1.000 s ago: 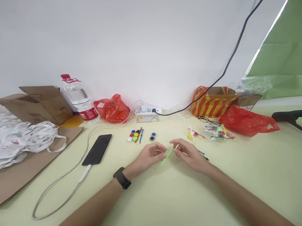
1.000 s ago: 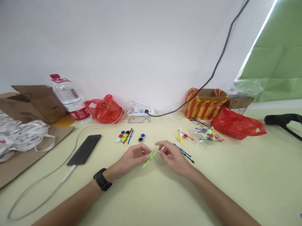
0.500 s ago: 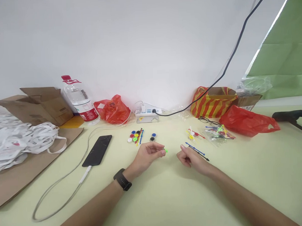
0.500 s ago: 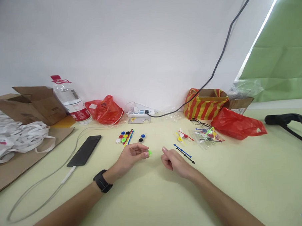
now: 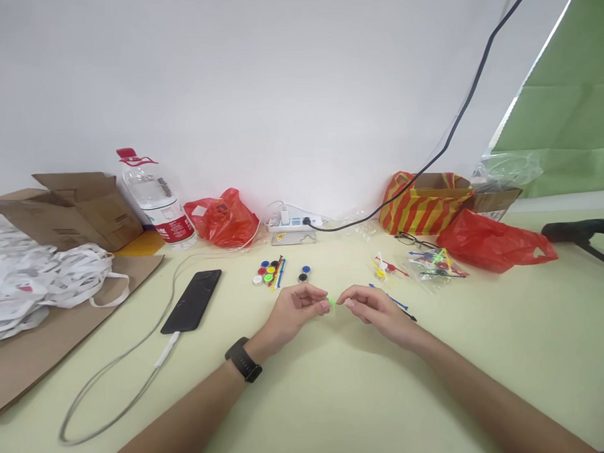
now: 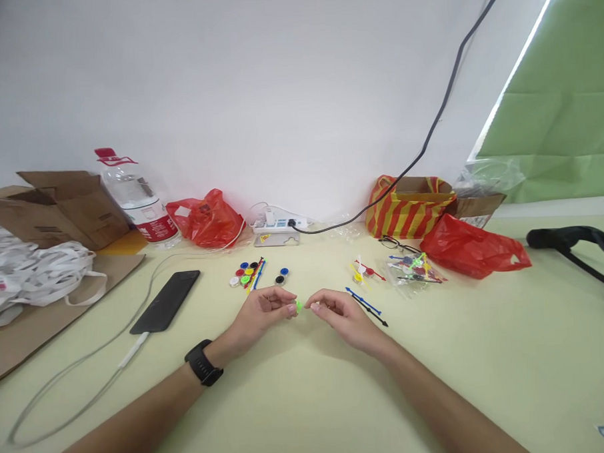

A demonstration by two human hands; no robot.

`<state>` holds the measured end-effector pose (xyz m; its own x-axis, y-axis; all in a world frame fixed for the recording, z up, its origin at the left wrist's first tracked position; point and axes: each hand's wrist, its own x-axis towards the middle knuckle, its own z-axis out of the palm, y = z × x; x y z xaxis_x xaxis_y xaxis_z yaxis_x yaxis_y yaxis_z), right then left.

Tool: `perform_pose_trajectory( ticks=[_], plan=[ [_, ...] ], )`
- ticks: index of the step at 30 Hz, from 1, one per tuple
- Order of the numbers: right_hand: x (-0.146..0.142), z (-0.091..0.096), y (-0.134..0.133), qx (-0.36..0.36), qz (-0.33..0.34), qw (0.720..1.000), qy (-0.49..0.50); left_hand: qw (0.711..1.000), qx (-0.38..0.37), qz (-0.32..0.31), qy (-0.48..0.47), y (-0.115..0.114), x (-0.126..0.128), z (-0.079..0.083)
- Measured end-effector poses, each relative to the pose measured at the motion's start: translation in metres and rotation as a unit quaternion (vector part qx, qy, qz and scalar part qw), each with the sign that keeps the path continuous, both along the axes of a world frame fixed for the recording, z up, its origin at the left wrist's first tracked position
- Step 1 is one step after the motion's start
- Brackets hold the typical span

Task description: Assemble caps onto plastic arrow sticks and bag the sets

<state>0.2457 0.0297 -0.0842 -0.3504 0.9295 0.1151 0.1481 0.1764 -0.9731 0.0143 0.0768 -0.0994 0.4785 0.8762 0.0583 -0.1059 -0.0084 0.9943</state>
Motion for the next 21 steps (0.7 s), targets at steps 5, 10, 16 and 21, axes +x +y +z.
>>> perform_pose_trajectory(
  ticks=[5, 10, 16, 21],
  plan=[
    [0.0026, -0.0017, 0.0004, 0.002, -0.006, 1.000, -0.004, 1.000, 0.001, 0.000, -0.002, -0.0003, 0.0001, 0.0012],
    [0.0037, -0.0007, 0.0009, -0.006, -0.002, 1.000, -0.001, 1.000, 0.000, 0.000, -0.002, -0.0005, 0.0003, 0.0011],
    [0.0037, -0.0007, 0.0011, -0.007, 0.006, 1.000, -0.004, 1.000, 0.000, 0.001, 0.003, -0.0003, 0.0000, 0.0005],
    [0.0025, -0.0001, -0.0003, -0.010, 0.008, 1.000, -0.007, 1.000, 0.006, 0.002, 0.002, -0.0008, 0.0004, 0.0011]
  ],
)
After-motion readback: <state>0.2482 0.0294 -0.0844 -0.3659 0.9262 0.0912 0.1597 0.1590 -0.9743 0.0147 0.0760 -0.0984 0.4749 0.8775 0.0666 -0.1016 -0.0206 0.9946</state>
